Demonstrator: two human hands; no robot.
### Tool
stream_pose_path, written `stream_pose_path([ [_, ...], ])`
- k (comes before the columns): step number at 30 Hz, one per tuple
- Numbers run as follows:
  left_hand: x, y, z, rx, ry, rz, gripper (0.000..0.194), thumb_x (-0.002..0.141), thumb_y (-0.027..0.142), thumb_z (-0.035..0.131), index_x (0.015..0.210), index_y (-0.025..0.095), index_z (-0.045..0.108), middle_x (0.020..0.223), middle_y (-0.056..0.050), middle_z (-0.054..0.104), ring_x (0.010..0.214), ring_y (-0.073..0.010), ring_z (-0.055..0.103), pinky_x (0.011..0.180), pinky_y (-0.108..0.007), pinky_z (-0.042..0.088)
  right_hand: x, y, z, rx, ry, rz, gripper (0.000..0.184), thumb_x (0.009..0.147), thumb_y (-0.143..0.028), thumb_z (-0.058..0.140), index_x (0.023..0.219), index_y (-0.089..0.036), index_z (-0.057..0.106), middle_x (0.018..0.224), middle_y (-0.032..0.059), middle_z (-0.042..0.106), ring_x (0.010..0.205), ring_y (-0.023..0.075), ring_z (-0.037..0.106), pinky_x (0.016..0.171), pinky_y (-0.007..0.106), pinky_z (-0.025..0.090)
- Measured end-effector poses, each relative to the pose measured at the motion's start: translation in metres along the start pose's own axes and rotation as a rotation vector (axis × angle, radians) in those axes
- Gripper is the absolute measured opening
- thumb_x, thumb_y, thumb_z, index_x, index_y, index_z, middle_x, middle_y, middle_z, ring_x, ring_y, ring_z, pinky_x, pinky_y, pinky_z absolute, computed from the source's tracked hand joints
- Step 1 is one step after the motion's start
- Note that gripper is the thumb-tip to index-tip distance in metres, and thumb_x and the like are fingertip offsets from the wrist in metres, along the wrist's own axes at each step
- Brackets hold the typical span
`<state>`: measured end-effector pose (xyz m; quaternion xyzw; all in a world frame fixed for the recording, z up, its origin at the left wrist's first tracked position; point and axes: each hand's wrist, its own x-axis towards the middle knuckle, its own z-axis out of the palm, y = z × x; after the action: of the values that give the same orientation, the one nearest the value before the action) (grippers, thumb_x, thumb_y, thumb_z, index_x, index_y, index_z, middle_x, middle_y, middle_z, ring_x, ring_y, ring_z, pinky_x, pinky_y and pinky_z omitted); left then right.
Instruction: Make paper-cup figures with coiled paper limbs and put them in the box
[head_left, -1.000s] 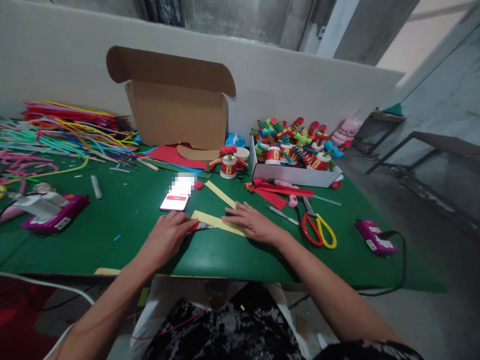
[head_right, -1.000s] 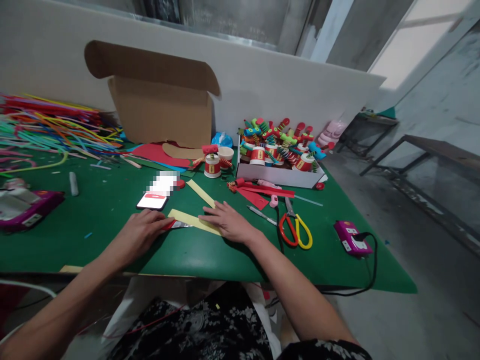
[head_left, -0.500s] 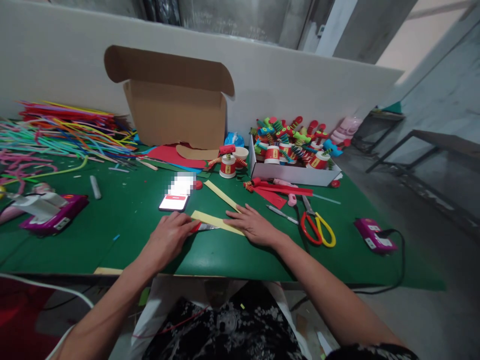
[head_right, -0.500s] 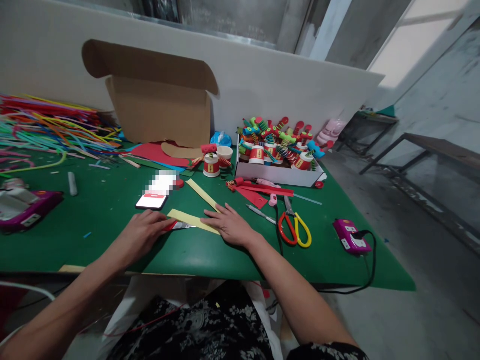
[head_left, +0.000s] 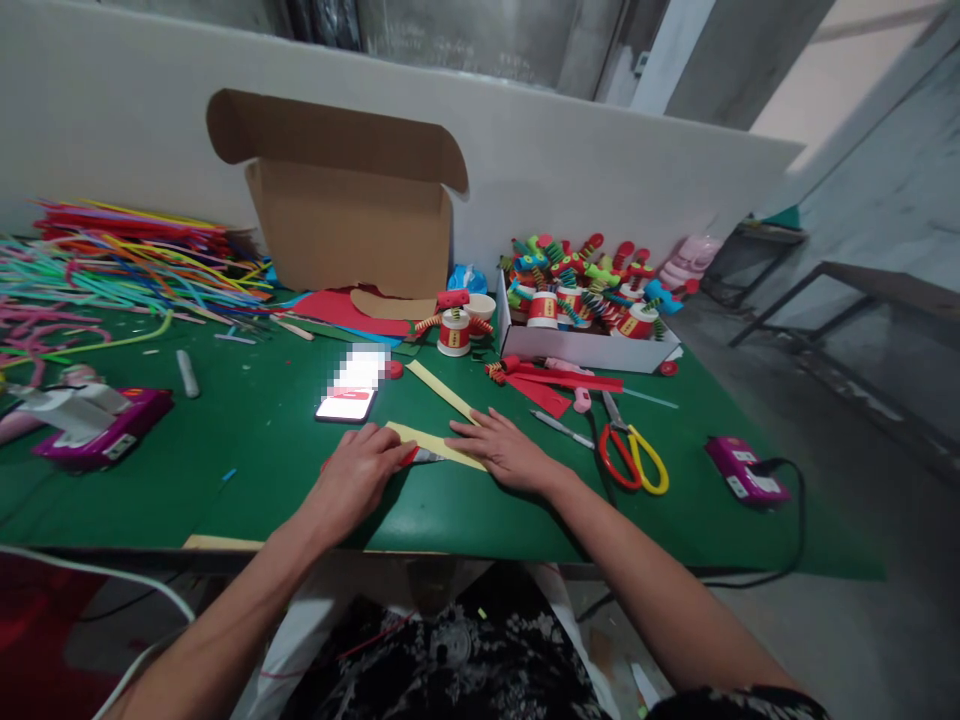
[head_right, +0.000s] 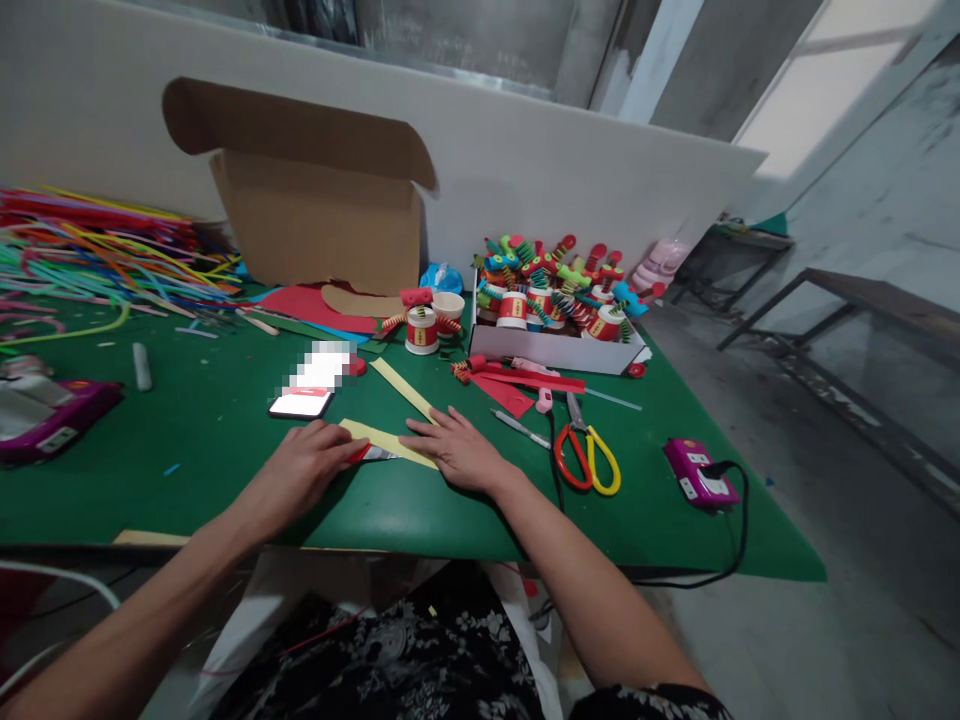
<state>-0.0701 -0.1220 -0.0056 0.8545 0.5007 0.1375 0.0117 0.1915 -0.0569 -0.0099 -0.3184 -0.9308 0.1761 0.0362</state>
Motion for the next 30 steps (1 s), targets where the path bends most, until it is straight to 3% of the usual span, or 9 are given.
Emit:
stream_pose_path([
  [22, 0.009, 0.024, -0.002, 0.001, -0.051, 0.033, 0.034, 0.094, 0.014, 0.039, 0.111, 0.021, 0.066, 0.096, -0.009, 0.062, 0.09, -0.0234, 0.05, 0.073, -0.035, 0.036, -0.001, -0.001, -0.001, 0.022, 0.003, 0.004, 0.054, 0.092, -0.011, 0.037, 0.141, -0.034, 0.045, 0.151, -0.0015, 0.04, 0.146, 0.0223, 0.022, 0.118, 0.051, 0.016],
  [30, 0.004, 0.018, 0.0, 0.019, -0.05, 0.031, 0.035, 0.096, 0.016, 0.037, 0.115, 0.021, 0.065, 0.1, -0.009, 0.063, 0.091, -0.0233, 0.049, 0.072, -0.034, 0.035, 0.012, -0.004, 0.002, 0.056, 0.035, 0.008, 0.048, 0.096, -0.016, 0.036, 0.14, -0.034, 0.047, 0.152, 0.0003, 0.039, 0.145, 0.0252, 0.024, 0.116, 0.056, 0.015],
])
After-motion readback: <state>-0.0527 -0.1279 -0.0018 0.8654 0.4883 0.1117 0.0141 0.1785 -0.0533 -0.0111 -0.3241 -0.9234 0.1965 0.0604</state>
